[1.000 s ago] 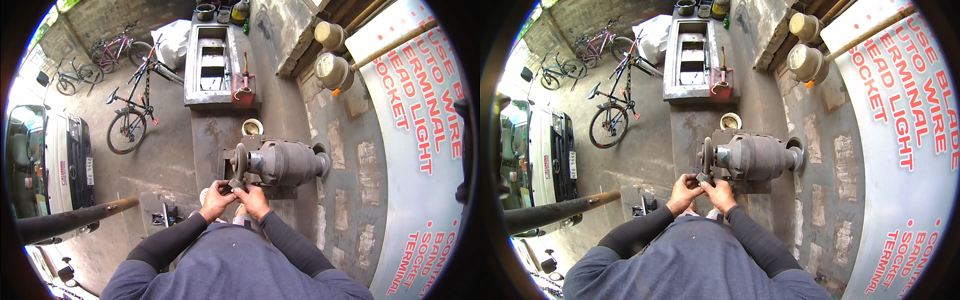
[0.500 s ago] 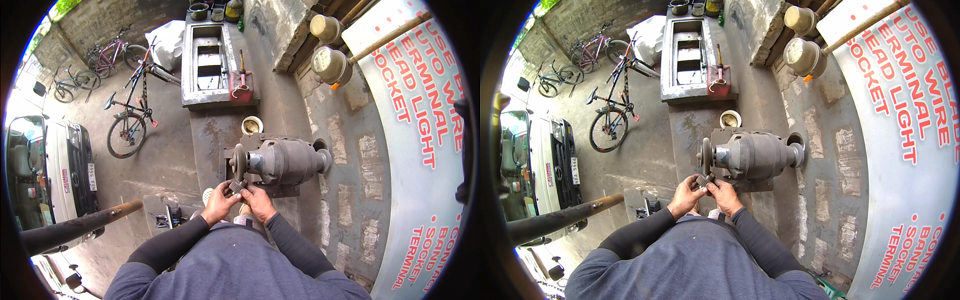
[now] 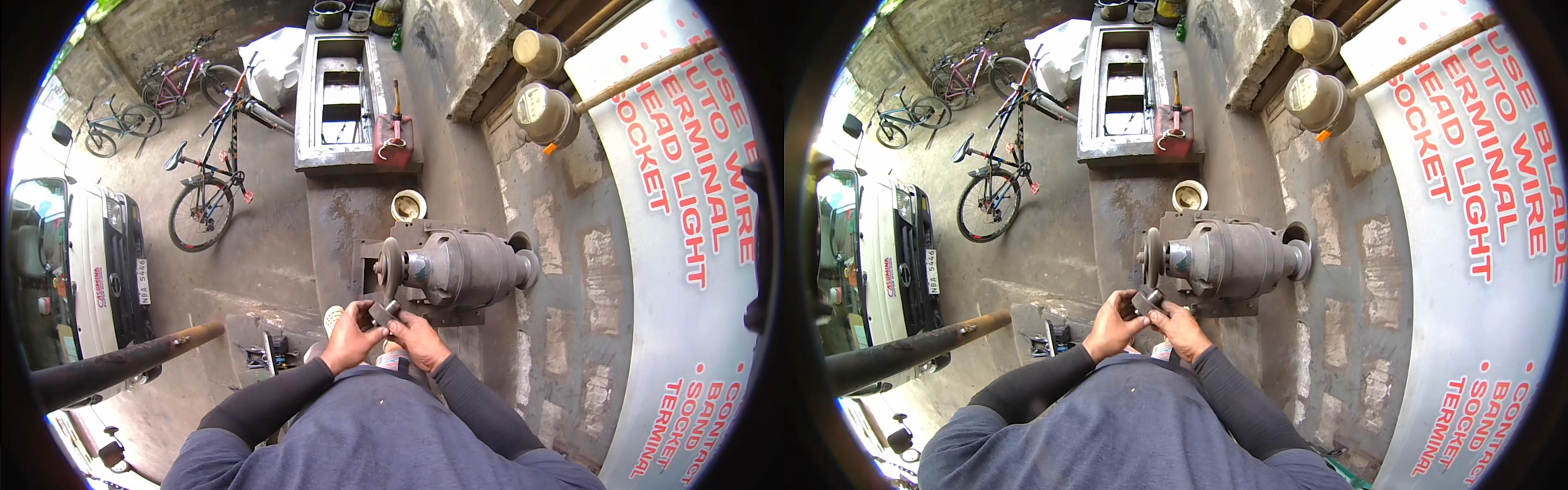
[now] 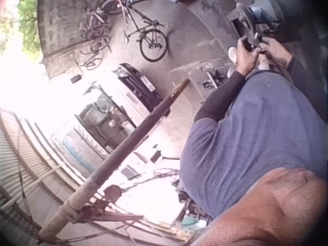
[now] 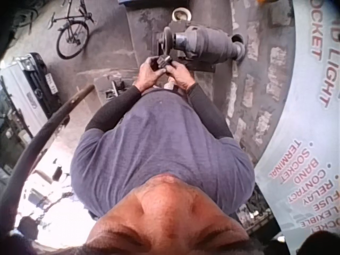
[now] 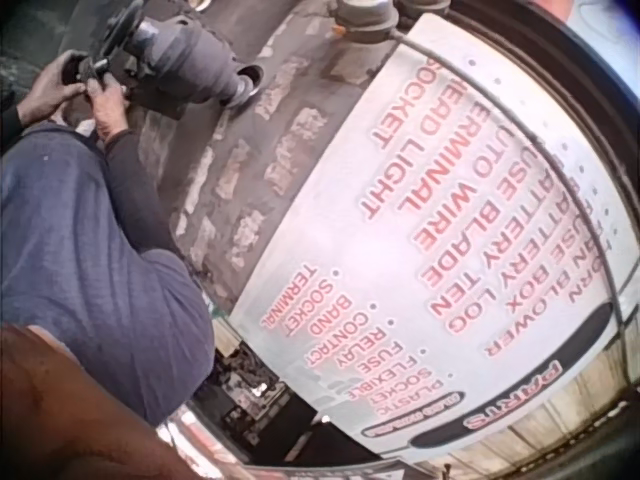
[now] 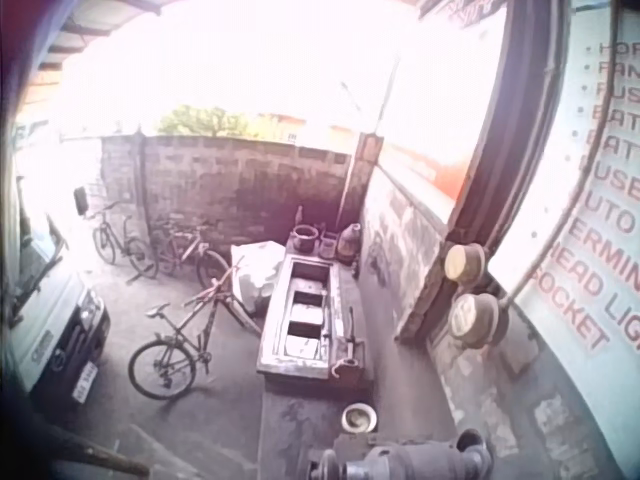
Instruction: The person applies grease to a gear assembly, then moves to a bench grinder to smooth the gear's surface. After grinding, the person returns to the workbench, applies more grease, and pours liquid from a bottle onto the gear before assembling it with a bearing.
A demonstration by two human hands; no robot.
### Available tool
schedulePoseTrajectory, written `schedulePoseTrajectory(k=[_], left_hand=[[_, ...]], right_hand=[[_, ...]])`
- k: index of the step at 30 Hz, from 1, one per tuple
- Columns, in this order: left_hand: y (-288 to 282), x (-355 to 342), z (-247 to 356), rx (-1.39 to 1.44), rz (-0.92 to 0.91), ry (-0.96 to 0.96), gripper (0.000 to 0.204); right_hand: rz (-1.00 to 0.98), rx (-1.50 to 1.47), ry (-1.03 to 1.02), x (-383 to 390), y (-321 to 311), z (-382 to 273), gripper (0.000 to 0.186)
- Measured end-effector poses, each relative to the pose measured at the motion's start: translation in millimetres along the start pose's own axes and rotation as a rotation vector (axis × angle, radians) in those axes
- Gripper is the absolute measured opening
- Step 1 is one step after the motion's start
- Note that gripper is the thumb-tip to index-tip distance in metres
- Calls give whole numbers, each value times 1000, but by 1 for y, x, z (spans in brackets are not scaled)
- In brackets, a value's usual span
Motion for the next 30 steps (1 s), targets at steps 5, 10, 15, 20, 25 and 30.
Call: schedulePoseTrajectory(k=[5, 10, 15, 20, 25, 30], left_hand=[[-1, 10, 16, -215, 145, 174, 66], [1, -3, 26, -149, 148, 79, 65], [4, -6, 21, -178, 168, 24, 64], [-1, 2, 0, 213, 59, 28, 62], [10, 9, 0, 77, -222, -136, 72], [4, -4, 13, -195, 37, 81, 78]], right_hand=[[106, -25, -41, 8, 12, -17, 34], [126, -99, -30, -7, 13, -21, 33], [125, 92, 29, -12, 5, -27, 36], [-42, -187, -2, 12, 13, -27, 41], [-131, -227, 31, 24, 7, -7, 46], [-3, 20, -85, 1, 5, -11, 38]])
Point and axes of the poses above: each hand's wrist, its own x-axis away from the middle knuckle, its own y-axis out of the palm, z = x × y, the point moved 7 cm from there along -x, towards the middle knuckle, and after that the axes turned 13 degrees about z, right-handed, at the moved point
